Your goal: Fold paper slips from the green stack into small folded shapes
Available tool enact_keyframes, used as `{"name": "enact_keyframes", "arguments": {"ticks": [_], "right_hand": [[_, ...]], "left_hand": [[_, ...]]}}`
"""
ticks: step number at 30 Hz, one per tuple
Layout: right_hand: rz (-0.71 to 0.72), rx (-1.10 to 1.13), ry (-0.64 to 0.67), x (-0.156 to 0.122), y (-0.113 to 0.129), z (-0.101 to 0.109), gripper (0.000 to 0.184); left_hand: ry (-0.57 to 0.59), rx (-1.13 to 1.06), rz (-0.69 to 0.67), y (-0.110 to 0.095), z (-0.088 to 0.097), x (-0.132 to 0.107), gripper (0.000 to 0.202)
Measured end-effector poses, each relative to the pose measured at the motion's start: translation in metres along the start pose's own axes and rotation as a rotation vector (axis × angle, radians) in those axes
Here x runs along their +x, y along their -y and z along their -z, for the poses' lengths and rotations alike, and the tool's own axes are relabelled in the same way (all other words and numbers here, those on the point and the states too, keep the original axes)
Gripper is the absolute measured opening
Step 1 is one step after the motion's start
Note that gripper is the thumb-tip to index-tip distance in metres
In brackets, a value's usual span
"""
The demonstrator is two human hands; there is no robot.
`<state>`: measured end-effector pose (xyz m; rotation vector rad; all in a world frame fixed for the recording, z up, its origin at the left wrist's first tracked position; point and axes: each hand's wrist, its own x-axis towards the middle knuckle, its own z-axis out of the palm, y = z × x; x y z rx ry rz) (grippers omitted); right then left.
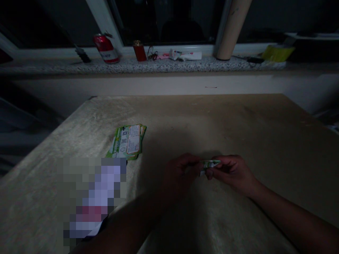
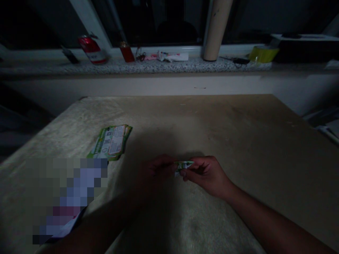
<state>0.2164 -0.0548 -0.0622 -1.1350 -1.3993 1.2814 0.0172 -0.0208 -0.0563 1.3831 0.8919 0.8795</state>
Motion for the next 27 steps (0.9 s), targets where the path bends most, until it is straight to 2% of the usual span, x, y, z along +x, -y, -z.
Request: {"name": "enact_keyframes", "arguments": {"ticks": [4,8,11,14,17,20,23,27], "right_hand": [[-0.021,-0.005,0.019,0.000,0.000,0.001,0.019],[-0.053,0.058,0.061,0.000,0.000,0.001,0.017],[-0.086,0.161,0.131,0.000,0.000,0.003,0.017],[-0.140,0.255,0.229,0.000,0.000,0.007,0.018],[-0.182,0.336,0.331,0.000,-0.002,0.011,0.017],[-0.204,0.377,0.387,0.000,-0.003,0.014,0.014],[-0.197,0.340,0.376,-0.001,-0.003,0.013,0.012],[-0.080,0.143,0.203,-0.003,-0.001,0.007,0.012]], "left_hand": [[0.017,-0.006,-0.007,0.005,0.000,0.000,0.015],[0.027,-0.042,-0.057,0.009,0.002,-0.002,0.029],[0.108,-0.064,-0.065,0.004,0.006,-0.001,0.024],[0.210,-0.136,-0.013,-0.002,0.009,0.000,0.025],[0.241,-0.198,0.038,-0.004,0.010,-0.001,0.027],[0.257,-0.219,0.020,-0.002,0.010,-0.002,0.027],[0.243,-0.210,0.004,0.000,0.008,-0.002,0.030],[0.148,-0.198,0.045,-0.001,0.004,0.000,0.036]]}}
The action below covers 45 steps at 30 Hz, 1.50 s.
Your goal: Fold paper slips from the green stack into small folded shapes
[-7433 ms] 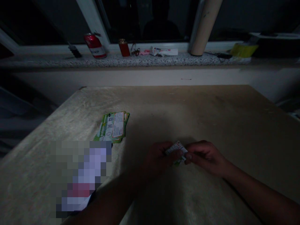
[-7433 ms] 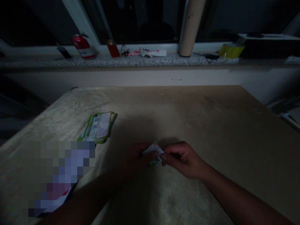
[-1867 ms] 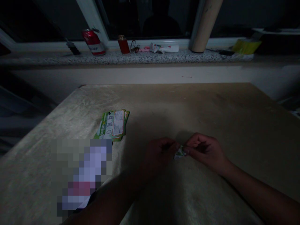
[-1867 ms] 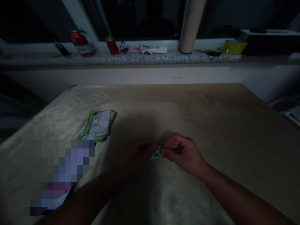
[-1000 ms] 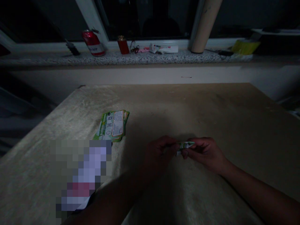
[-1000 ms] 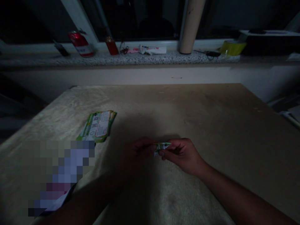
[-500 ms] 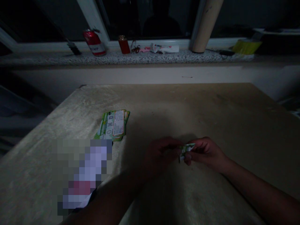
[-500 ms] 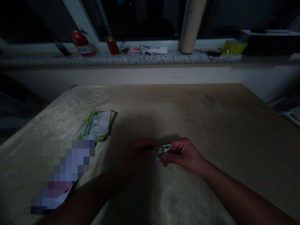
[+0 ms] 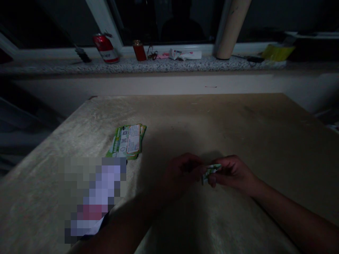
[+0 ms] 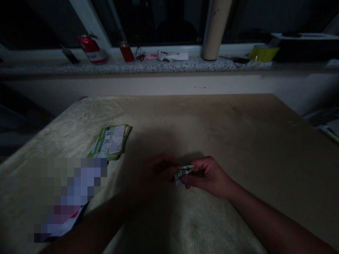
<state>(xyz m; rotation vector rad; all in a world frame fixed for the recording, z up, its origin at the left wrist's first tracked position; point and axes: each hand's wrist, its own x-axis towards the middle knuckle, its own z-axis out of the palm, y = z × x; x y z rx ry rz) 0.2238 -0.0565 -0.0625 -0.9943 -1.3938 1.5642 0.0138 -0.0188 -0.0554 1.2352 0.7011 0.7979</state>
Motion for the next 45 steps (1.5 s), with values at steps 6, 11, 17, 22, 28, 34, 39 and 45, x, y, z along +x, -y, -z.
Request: {"name": "enact_keyframes", "arguments": {"ticks": [6,11,17,22,28,34,39,45], "right_hand": [[0.221,-0.408,-0.220,0.001,0.002,-0.006,0.023],[0.272,-0.474,-0.223,0.002,0.001,-0.006,0.023],[0.123,-0.241,-0.181,0.002,-0.001,-0.005,0.020],[0.046,-0.112,-0.145,0.001,-0.004,-0.002,0.017],[0.007,-0.075,-0.128,0.002,-0.005,-0.001,0.015],[-0.013,-0.062,-0.121,0.002,-0.004,0.002,0.016],[-0.023,-0.062,-0.148,0.002,-0.002,0.003,0.018],[-0.004,-0.109,-0.161,0.001,0.000,0.000,0.017]], "left_hand": [[-0.020,0.165,-0.012,-0.005,-0.002,0.000,0.033],[-0.006,0.291,-0.089,-0.001,0.000,0.000,0.037],[0.016,0.225,-0.086,0.000,-0.002,0.002,0.039],[0.037,0.163,-0.049,0.000,-0.003,0.002,0.040],[0.016,0.161,-0.021,0.001,-0.004,0.001,0.039],[0.033,0.179,-0.076,0.002,-0.001,0.001,0.039],[0.038,0.315,-0.057,0.003,0.000,0.000,0.033],[-0.013,0.344,-0.084,0.007,-0.002,0.001,0.027]]}}
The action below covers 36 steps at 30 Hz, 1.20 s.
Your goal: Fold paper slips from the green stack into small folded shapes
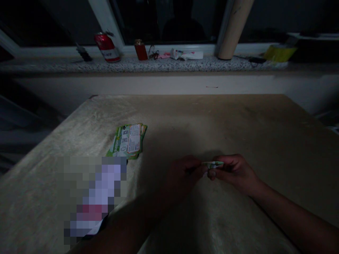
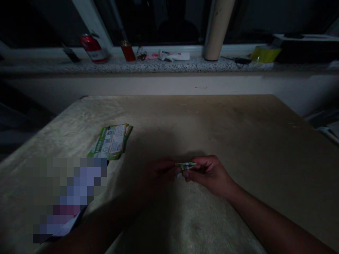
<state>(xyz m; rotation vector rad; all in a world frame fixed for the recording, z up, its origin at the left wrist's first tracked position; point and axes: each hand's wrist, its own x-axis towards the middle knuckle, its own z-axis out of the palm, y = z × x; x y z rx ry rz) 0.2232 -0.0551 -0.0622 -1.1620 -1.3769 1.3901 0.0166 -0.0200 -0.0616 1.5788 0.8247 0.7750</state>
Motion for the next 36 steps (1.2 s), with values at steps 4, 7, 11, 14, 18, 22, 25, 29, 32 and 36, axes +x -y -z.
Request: {"name": "enact_keyframes", "arguments": {"ticks": [4,7,11,14,18,22,25,29,32,36], "right_hand": [[0.003,0.005,-0.007,0.001,0.000,-0.001,0.018],[-0.004,0.007,-0.013,0.001,-0.001,-0.002,0.019],[-0.012,0.032,-0.020,0.002,-0.002,-0.002,0.018],[-0.013,0.040,-0.023,0.002,-0.003,-0.002,0.017],[-0.027,0.053,-0.012,0.002,-0.004,-0.001,0.017],[-0.034,0.079,0.034,0.002,-0.004,0.001,0.017],[-0.028,0.099,0.041,0.002,-0.003,0.002,0.017],[-0.029,0.102,0.002,0.002,-0.002,0.001,0.017],[-0.055,0.100,-0.024,0.002,-0.001,0.001,0.019],[-0.096,0.108,-0.078,0.001,-0.004,0.001,0.024]], "left_hand": [[-0.013,-0.006,-0.030,0.001,0.000,0.001,0.026],[-0.011,0.020,-0.051,-0.002,0.001,0.000,0.026],[-0.013,0.035,-0.036,-0.005,0.002,-0.001,0.028],[-0.019,0.032,-0.006,-0.005,0.001,-0.001,0.028],[0.002,-0.011,0.018,-0.004,0.001,-0.001,0.026],[0.048,-0.043,0.065,-0.008,0.003,0.001,0.029],[0.060,-0.071,0.085,-0.008,0.004,0.003,0.029],[0.057,-0.089,0.093,-0.002,0.001,0.002,0.024],[0.057,-0.040,0.124,0.001,0.001,0.001,0.023],[0.041,0.016,0.154,-0.002,0.002,0.002,0.021]]}}
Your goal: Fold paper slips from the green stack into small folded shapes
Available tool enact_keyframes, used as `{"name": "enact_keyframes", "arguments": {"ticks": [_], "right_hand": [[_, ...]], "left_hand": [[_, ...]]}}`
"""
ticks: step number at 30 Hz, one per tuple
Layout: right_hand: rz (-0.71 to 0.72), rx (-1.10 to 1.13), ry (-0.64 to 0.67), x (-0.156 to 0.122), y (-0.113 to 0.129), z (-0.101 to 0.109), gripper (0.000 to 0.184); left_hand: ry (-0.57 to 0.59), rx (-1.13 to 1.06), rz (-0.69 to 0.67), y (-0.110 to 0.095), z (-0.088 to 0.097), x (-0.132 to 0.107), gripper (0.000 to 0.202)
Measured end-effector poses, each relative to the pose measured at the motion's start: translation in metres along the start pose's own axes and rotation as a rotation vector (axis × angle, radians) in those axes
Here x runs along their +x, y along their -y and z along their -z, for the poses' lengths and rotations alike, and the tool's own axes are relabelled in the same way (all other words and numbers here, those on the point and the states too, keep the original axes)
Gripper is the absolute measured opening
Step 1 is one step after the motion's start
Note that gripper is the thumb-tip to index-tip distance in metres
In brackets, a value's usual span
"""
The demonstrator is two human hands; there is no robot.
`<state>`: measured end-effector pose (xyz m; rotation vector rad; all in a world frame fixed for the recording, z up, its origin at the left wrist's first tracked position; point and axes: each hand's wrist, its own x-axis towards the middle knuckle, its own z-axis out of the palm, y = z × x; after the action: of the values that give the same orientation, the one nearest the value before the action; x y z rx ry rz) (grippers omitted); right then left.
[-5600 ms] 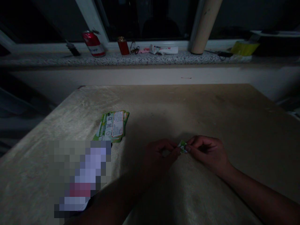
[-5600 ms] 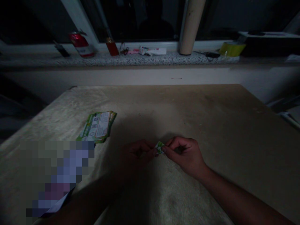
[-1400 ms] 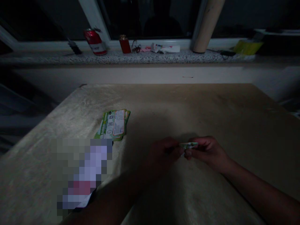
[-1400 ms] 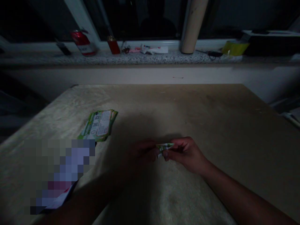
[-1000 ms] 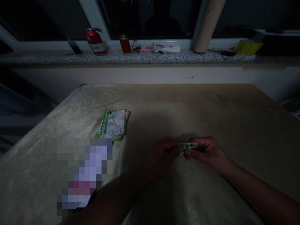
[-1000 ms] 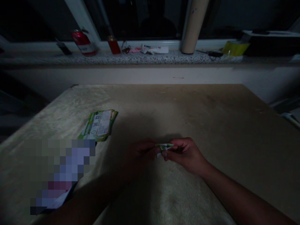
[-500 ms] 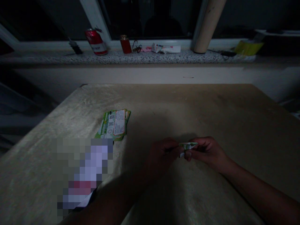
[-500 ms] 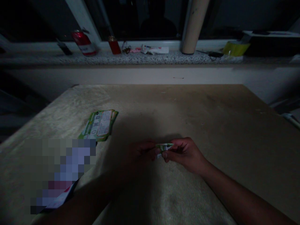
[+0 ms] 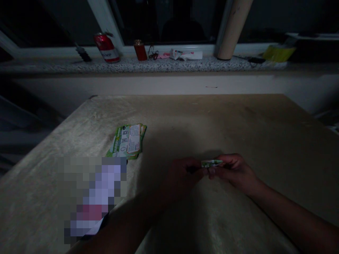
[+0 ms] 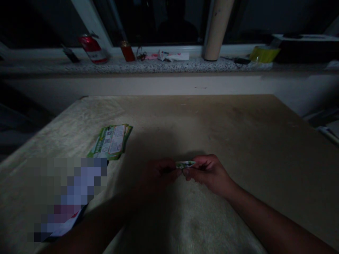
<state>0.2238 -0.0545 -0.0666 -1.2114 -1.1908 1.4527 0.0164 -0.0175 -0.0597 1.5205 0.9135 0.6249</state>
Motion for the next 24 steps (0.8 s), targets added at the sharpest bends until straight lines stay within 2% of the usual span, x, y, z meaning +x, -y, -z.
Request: {"name": "enact_keyframes", "arguments": {"ticks": [6,10,13,15,17,19,21,24], "right_hand": [[-0.041,0.086,-0.034,-0.001,-0.006,-0.002,0.027],[-0.050,0.180,-0.064,0.001,0.001,-0.005,0.023],[-0.020,0.300,-0.159,0.003,0.011,-0.001,0.020],[0.048,0.384,-0.288,0.005,0.015,0.005,0.017],[0.058,0.359,-0.320,0.006,0.015,0.009,0.016],[0.059,0.292,-0.268,0.006,0.011,0.009,0.020],[0.040,0.209,-0.145,0.005,0.006,0.005,0.032],[0.037,0.052,-0.065,0.004,0.002,-0.004,0.033]], "left_hand": [[0.015,0.027,-0.021,-0.009,0.001,0.001,0.024],[0.006,0.025,-0.024,-0.011,0.003,0.000,0.025],[-0.027,0.047,0.010,-0.011,0.007,-0.001,0.023],[-0.038,0.054,0.041,-0.008,0.009,-0.001,0.021],[-0.076,0.017,0.060,-0.005,0.010,-0.001,0.021],[-0.097,-0.036,0.056,-0.004,0.010,0.000,0.023],[-0.099,-0.063,0.058,-0.005,0.008,0.001,0.024],[-0.088,-0.032,0.053,-0.008,0.005,0.000,0.022]]}}
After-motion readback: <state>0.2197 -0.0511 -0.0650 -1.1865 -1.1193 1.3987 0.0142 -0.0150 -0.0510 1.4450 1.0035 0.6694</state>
